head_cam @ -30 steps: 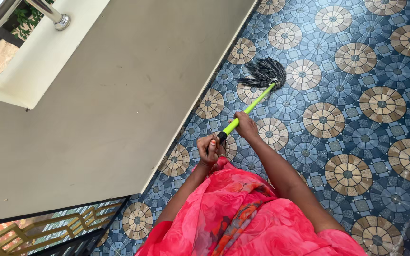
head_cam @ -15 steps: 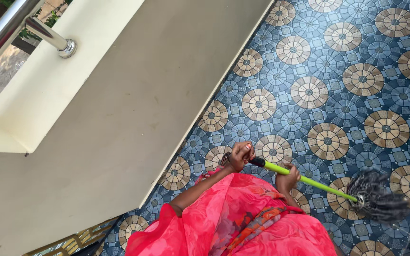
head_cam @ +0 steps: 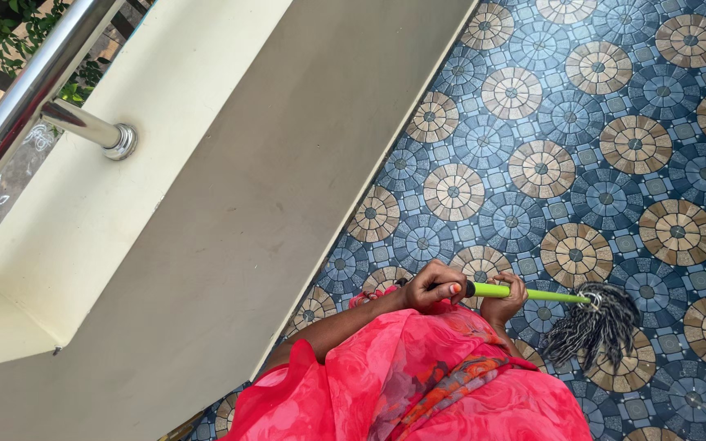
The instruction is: The person mops a tiled balcony floor using a mop with a green handle.
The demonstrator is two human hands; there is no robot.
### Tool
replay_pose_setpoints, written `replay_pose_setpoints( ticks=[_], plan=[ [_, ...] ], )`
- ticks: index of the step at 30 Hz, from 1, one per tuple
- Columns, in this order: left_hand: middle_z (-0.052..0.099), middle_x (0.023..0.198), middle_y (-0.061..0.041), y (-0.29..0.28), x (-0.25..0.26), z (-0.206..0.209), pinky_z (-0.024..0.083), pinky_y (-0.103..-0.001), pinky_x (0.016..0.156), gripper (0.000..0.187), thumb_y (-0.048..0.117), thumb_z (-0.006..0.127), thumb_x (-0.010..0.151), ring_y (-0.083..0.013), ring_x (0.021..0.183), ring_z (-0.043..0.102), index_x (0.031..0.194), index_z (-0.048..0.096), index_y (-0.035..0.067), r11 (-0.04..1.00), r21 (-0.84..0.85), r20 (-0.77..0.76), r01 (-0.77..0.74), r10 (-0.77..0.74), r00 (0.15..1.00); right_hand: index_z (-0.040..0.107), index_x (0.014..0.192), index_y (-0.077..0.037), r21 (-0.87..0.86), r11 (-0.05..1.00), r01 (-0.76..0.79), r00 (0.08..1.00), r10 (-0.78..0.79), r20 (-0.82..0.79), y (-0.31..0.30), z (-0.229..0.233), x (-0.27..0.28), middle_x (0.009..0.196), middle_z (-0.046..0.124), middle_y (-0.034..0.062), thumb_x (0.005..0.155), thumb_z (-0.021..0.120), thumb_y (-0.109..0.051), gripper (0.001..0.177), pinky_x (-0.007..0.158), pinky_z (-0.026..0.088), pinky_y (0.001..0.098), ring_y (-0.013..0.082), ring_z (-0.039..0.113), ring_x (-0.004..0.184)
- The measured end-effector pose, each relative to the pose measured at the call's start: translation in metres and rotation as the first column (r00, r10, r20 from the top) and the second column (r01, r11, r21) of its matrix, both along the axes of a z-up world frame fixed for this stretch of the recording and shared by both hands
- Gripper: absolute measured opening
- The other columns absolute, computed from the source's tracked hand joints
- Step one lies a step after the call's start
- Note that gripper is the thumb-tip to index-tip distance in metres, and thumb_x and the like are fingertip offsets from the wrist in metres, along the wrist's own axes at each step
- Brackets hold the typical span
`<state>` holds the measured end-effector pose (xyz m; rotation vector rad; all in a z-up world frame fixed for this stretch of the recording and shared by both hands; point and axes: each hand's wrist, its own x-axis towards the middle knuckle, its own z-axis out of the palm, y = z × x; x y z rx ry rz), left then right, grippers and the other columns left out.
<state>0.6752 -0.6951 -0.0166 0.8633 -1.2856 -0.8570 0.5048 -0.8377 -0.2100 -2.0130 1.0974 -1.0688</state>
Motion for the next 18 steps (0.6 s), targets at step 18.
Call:
replay_pose_setpoints(
  ticks=[18],
  plan=[
    [0.063, 0.063, -0.007, 0.088, 0.074, 0.133, 0.043, -0.035, 0.057, 0.037, 0.022, 0.052, 0.101, -0.0204, 0.051, 0.054, 0.07, 0.059, 0.003, 0.657, -0.207, 0.202, -0.725, 0.754, 0.625, 0.068, 0.075, -0.008, 0.092, 0.416, -0.905, 0.369, 0.872, -0.323, 0.012, 0.073, 0.267, 0.099, 0.073, 0.0133, 0.078, 0.085, -0.024, 0.024, 0.114, 0.025, 0.0616, 0.0348, 0.048, 0.136]
  ],
)
